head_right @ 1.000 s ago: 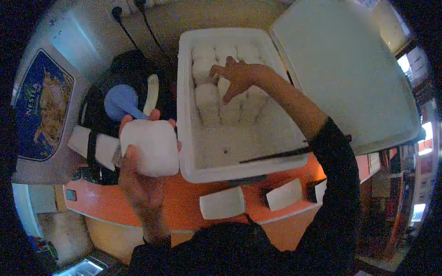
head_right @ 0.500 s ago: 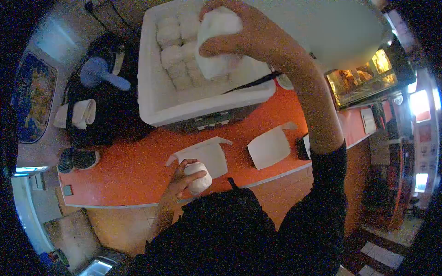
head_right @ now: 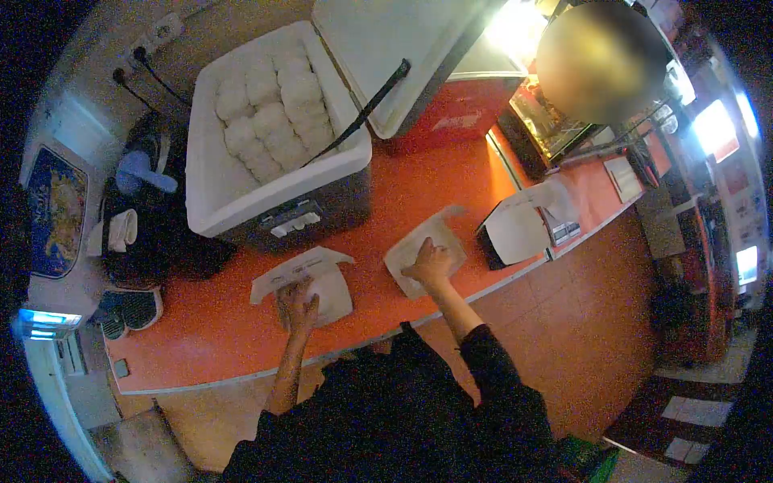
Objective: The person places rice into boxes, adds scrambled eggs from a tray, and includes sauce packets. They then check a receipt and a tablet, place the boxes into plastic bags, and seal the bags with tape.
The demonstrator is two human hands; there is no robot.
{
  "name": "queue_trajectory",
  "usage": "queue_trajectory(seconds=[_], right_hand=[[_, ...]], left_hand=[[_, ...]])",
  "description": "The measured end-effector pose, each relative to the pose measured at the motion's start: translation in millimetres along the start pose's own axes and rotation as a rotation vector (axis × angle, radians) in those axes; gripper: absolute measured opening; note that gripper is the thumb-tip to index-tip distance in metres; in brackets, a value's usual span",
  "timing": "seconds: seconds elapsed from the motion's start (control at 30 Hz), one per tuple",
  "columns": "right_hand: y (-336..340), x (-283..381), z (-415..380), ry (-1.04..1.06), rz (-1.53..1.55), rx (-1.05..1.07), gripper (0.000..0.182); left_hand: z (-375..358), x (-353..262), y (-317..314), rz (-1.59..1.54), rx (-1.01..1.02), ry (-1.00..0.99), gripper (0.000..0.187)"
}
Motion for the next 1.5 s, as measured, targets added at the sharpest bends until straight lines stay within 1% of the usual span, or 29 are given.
queue_trajectory(seconds=[0.03, 0.1, 0.13, 0.17, 0.2, 0.27, 0.3, 0.33, 0.37, 0.4, 0.43, 0.47, 0.5, 0.53, 0.6, 0.63, 0.67, 0.73, 0.8, 0.93, 1.0, 1.03, 1.1, 1.17, 1.23, 1.27, 1.33, 1.47, 1.5], right_hand=[[-15.1, 0.7, 4.1, 0.014, 0.001, -0.004, 0.086], [-9.8, -3.2, 4.0, -0.002, 0.153, -0.274, 0.084], [-11.5, -7.8, 5.4, 0.007, 0.159, -0.277, 0.084], [-2.1, -12.1, 0.3, 0.056, 0.168, -0.375, 0.08], [8.4, -17.4, -3.1, 0.103, 0.177, -0.474, 0.076], [28.5, -38.7, 4.2, 0.132, 0.211, -0.56, 0.069], [37.3, -46.8, 4.7, 0.152, 0.241, -0.631, 0.062], [36.4, -49.6, 12.9, 0.158, 0.24, -0.628, 0.062], [29.8, -53.2, 28.8, 0.161, 0.345, -0.567, 0.053], [24.3, -55.2, 41.3, 0.16, 0.451, -0.501, 0.044], [24.4, -57.4, 53.4, 0.161, 0.453, -0.489, 0.044], [14.9, -49.2, 70.1, 0.24, 0.435, -0.302, 0.037], [1.3, -41.5, 77.2, 0.316, 0.415, -0.119, 0.03], [-16.5, -44.3, 83.3, 0.313, 0.42, -0.117, 0.03], [-32.2, -46.6, 83.8, 0.541, 0.701, -0.382, 0.023], [-32.4, -51.5, 76.1, 0.525, 0.707, -0.39, 0.023], [-31.6, -55.0, 64.0, 0.522, 0.777, -0.373, 0.023], [-37.8, -57.9, 36.2, 0.483, 0.865, -0.354, 0.023], [-57.4, -75.6, 21.6, 0.268, 0.969, -0.25, 0.024], [-77.6, -117.9, -32.2, 0.166, 1.149, -0.217, 0.027], [-70.2, -148.9, -61.9, 0.085, 1.151, -0.018, 0.028], [-63.6, -171.2, -75.9, 0.06, 1.17, -0.037, 0.028], [-79.7, -231.1, -96.8, 0.019, 1.293, -0.079, 0.029], [-72.4, -291.3, -104.2, -0.005, 1.397, -0.126, 0.029], [-57.0, -375.3, -132.4, -0.296, 1.408, -0.142, 0.029], [-50.1, -417.2, -137.6, -0.32, 1.402, -0.189, 0.029], [-23.6, -500.4, -146.3, -0.337, 1.227, -0.37, 0.029], [-6.8, -648.7, -144.0, -0.452, 1.271, -0.526, 0.029], [-7.1, -684.5, -139.2, -0.485, 1.36, -0.594, 0.03]], left_hand=[[-3.0, -7.7, 6.7, 0.04, -0.092, -0.069, 0.038], [-12.3, -15.3, 18.7, 0.095, -0.189, -0.142, 0.034], [-19.3, -8.1, 26.7, 0.102, -0.236, -0.046, 0.03], [-29.9, 0.5, 33.1, 0.105, -0.277, 0.051, 0.027], [-38.7, 8.9, 32.0, 0.109, -0.28, 0.05, 0.027], [-58.5, 48.4, 54.3, 0.38, -0.593, 0.282, 0.023], [-55.3, 82.8, 52.1, 0.382, -0.596, 0.286, 0.023], [-44.9, 137.9, 29.5, 0.112, -0.387, 0.331, 0.027], [-42.2, 163.6, 2.2, -0.158, -0.175, 0.37, 0.032], [-36.4, 147.3, 8.5, -0.154, -0.174, 0.379, 0.032], [-25.0, 131.3, 17.1, -0.175, -0.166, 0.36, 0.036], [-19.2, 117.2, 24.5, -0.194, -0.154, 0.339, 0.04], [-28.3, 156.0, 10.2, -0.047, -0.156, 0.391, 0.047], [-42.0, 182.6, 3.1, -0.043, -0.152, 0.39, 0.047], [-57.5, 224.2, -9.5, -0.219, -0.111, 0.541, 0.053], [-53.8, 208.6, -4.8, -0.216, -0.099, 0.528, 0.053], [-61.4, 190.1, 11.3, -0.314, -0.204, 0.561, 0.056], [-64.3, 162.0, 44.0, -0.396, -0.275, 0.585, 0.059], [-70.3, 152.6, 49.7, -0.573, -0.277, 0.615, 0.064], [-93.7, 163.5, 60.0, -0.562, -0.187, 0.709, 0.071], [-92.3, 149.4, 71.7, -0.378, -0.125, 0.685, 0.077], [-83.9, 123.7, 73.9, -0.376, -0.128, 0.667, 0.077], [-67.6, 26.3, 62.4, -0.557, -0.015, 0.752, 0.078], [-49.7, -45.8, 47.8, -0.521, 0.015, 0.717, 0.076], [-31.5, -137.3, 17.7, -0.525, 0.105, 0.679, 0.07], [-27.5, -157.6, -7.7, -0.55, 0.139, 0.653, 0.07], [-1.3, -209.7, -51.3, -0.558, 0.24, 0.34, 0.068], [23.7, -451.9, -135.5, -0.753, 0.517, 0.315, 0.068], [32.7, -477.4, -156.8, -0.533, 0.49, 0.366, 0.068]])
Point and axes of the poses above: each hand's wrist, its own z-axis towards the middle knuckle, its own y-axis out of the back of the hand, x = y × z, the point moved 9 cm from there along z, towards the middle knuckle, and after that the axes turned 3 degrees about -y, right-handed, at the moved point
